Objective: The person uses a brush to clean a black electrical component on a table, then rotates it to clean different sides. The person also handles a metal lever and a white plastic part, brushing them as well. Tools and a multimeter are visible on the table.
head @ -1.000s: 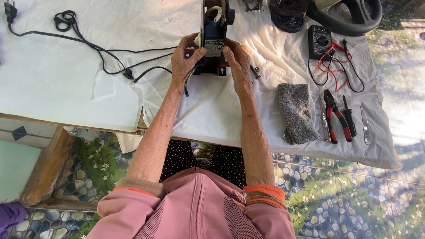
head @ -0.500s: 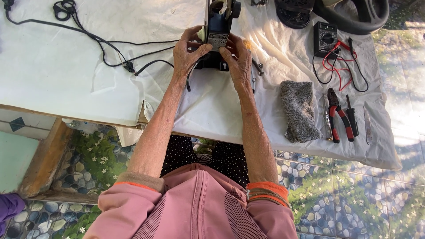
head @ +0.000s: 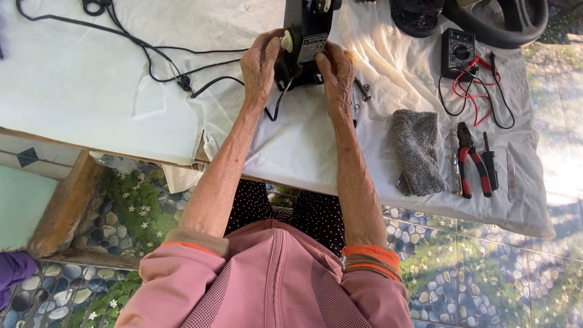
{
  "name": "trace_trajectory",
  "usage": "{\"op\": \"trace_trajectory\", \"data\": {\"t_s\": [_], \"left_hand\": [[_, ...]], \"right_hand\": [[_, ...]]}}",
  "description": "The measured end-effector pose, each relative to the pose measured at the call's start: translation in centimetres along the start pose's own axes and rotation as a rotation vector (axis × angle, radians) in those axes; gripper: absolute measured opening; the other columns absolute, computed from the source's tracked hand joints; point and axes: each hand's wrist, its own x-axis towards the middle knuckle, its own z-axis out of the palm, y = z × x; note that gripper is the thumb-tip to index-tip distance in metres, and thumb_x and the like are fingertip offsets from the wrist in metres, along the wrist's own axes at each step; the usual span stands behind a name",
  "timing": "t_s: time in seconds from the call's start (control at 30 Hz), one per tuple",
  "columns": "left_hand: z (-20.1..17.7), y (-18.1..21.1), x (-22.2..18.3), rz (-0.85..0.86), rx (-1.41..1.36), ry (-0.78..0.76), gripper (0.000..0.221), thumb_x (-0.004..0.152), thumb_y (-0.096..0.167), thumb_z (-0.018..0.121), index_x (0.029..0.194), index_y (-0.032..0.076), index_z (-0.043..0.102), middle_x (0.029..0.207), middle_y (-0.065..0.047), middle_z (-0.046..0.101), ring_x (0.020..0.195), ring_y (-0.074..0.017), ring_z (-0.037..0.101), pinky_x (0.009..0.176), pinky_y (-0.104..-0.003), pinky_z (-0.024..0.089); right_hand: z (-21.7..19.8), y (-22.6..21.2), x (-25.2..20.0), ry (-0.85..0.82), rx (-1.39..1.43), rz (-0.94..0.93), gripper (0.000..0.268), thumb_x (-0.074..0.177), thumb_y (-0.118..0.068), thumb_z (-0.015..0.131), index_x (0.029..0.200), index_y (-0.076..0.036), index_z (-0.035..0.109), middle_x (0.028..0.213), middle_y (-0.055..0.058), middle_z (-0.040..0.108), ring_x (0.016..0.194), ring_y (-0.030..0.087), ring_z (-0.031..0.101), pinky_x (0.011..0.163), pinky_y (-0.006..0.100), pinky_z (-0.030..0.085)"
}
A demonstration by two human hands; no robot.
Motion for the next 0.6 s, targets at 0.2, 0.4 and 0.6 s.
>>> {"op": "trace_trajectory", "data": {"t_s": [0.2, 0.4, 0.6], "left_hand": [[-0.3, 1.0, -0.4, 0.04, -0.185, 0.17, 0.047, 0.106, 0.05, 0.045, 0.12, 0.012, 0.069, 0.092, -0.001, 0.069, 0.084, -0.015, 0.073, 0.076, -0.029, 0.064], [0.3, -0.7, -0.2, 0.024, 0.011, 0.307, 0.038, 0.111, 0.036, 0.039, 0.129, 0.01, 0.062, 0.129, -0.007, 0.067, 0.123, -0.0238, 0.064, 0.103, -0.037, 0.051], [0.8, -2.1, 0.1, 0.013, 0.051, 0.364, 0.036, 0.112, 0.032, 0.036, 0.128, 0.011, 0.06, 0.128, -0.006, 0.068, 0.117, -0.0225, 0.067, 0.098, -0.035, 0.055]], "right_hand": [[1.7, -0.4, -0.6, 0.022, -0.33, -0.029, 0.085, 0.092, -0.078, 0.062, 0.148, -0.019, 0.039, 0.128, 0.013, 0.072, 0.109, 0.027, 0.077, 0.082, 0.04, 0.069], [4.6, -0.3, 0.6, 0.197, -0.625, 0.071, 0.114, 0.082, -0.077, 0.078, 0.159, -0.017, 0.019, 0.159, 0.015, 0.048, 0.141, 0.038, 0.057, 0.099, 0.05, 0.054], [2.2, 2.0, 2.9, 0.04, -0.728, 0.365, 0.124, 0.085, -0.064, 0.084, 0.163, -0.004, 0.008, 0.171, 0.02, 0.019, 0.156, 0.045, 0.027, 0.125, 0.061, 0.022]]}}
